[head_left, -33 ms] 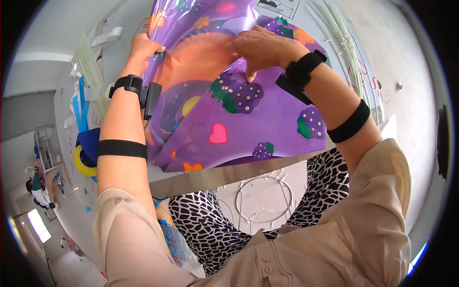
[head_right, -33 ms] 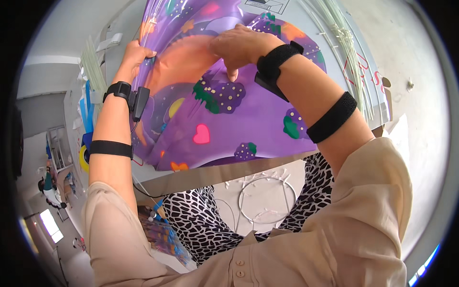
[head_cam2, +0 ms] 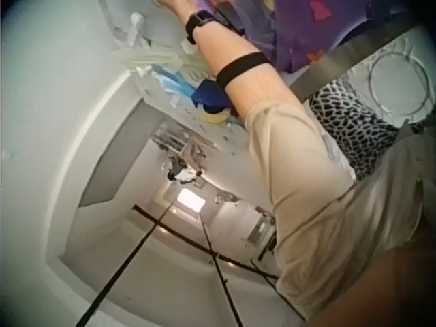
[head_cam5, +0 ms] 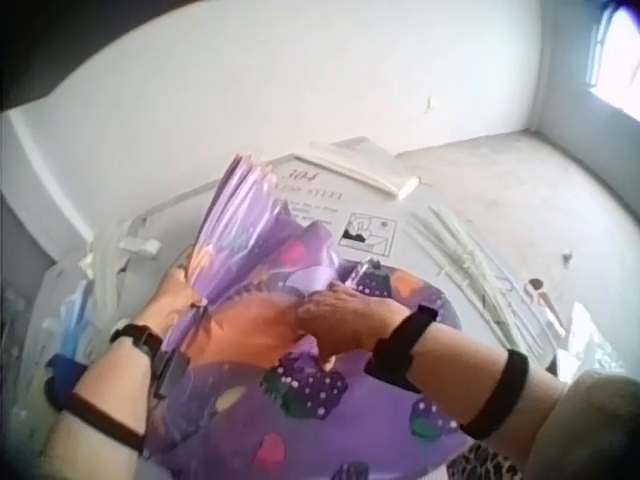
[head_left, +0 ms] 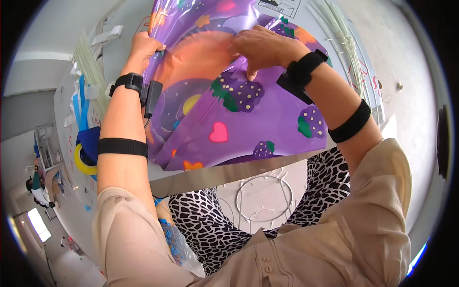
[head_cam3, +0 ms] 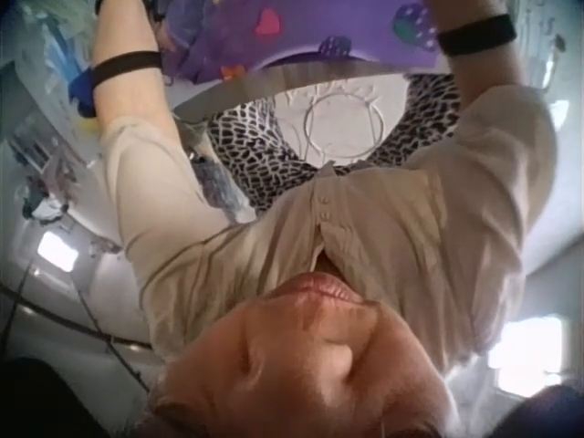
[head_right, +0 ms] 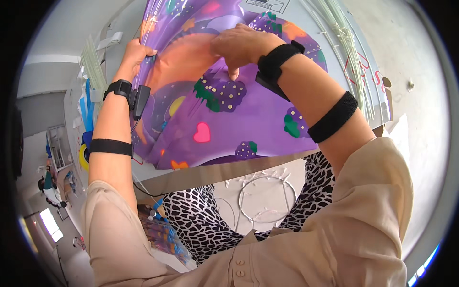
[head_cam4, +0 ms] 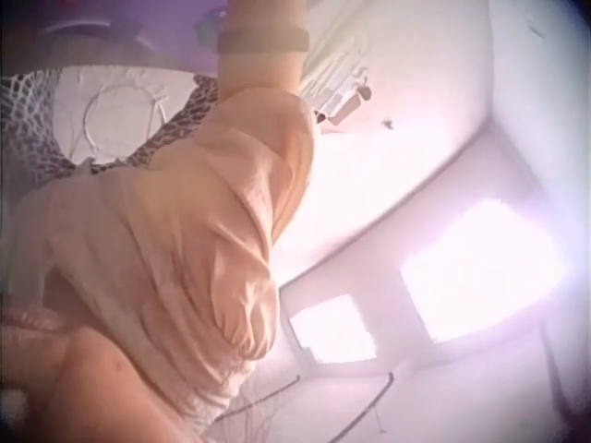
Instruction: Assembling a colorful plastic kite by inserting a support rod and securing it with adhesive tape.
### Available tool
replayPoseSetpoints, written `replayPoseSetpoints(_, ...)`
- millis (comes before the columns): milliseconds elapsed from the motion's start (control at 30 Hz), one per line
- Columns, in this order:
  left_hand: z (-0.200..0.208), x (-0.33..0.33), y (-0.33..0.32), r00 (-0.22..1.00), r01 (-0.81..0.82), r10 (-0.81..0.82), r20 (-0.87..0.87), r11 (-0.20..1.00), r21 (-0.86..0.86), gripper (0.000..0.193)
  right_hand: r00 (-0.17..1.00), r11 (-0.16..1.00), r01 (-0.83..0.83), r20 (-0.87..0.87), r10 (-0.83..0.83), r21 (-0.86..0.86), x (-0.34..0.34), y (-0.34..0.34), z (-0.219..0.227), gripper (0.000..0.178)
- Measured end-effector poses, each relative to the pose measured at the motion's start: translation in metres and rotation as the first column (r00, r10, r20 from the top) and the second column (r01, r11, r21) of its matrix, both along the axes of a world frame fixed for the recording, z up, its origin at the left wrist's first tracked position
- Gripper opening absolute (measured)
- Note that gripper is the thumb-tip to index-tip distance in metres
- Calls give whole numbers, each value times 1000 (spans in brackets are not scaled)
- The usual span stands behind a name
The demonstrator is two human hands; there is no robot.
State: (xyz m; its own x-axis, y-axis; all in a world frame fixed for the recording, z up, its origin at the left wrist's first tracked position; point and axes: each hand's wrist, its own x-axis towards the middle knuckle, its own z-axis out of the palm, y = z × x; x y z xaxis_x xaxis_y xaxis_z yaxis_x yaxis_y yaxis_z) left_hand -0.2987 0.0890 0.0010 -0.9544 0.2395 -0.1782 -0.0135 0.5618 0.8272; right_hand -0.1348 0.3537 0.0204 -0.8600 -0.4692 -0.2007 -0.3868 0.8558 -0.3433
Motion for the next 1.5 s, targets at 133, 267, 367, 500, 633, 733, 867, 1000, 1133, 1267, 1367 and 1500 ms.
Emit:
replayPoseSetpoints(133,-4,-1,0,999,14,-16,-45,999,-44,25,997,999,2,-72,-4,-37,8,5,2,50)
replayPoseSetpoints(267,-4,-5,-4,999,-11,9,-51,999,-47,26,997,999,34,-76,-34,-4,14,3,10,40)
replayPoseSetpoints(367,-5,-1,4,999,6,-7,-37,1000,-22,26,1000,999,8,-5,-8,53,19,6,16,22)
replayPoseSetpoints(500,-1,6,4,999,0,-2,-44,999,-49,25,988,989,-109,-94,119,98,51,-6,44,7)
replayPoseSetpoints(633,0,4,-4,997,22,-26,-70,998,-52,22,948,975,-206,-228,220,84,139,-31,84,5)
replayPoseSetpoints(733,-6,2,1,997,36,-39,-68,999,-39,22,948,955,-255,-153,278,154,203,-51,97,10)
replayPoseSetpoints(867,-10,4,9,996,42,-51,-70,992,-123,23,940,947,-321,-114,322,23,261,-70,85,9)
replayPoseSetpoints(1000,-17,-25,-18,995,57,-63,-81,996,-73,24,917,907,-396,-16,398,-144,290,-88,72,14)
replayPoseSetpoints(1133,-20,-26,-12,988,38,-56,-142,991,-130,27,917,901,-391,4,399,-185,309,-100,46,29)
replayPoseSetpoints(1267,-13,2,17,988,21,-48,-149,984,-175,21,927,910,-361,28,374,-202,312,-100,34,31)
replayPoseSetpoints(1367,-6,-1,-2,987,35,-57,-151,989,-144,22,914,891,-388,25,404,-236,313,-106,30,31)
replayPoseSetpoints(1500,-11,-18,-17,991,51,-66,-115,990,-129,22,897,866,-428,-2,443,-258,310,-109,36,31)
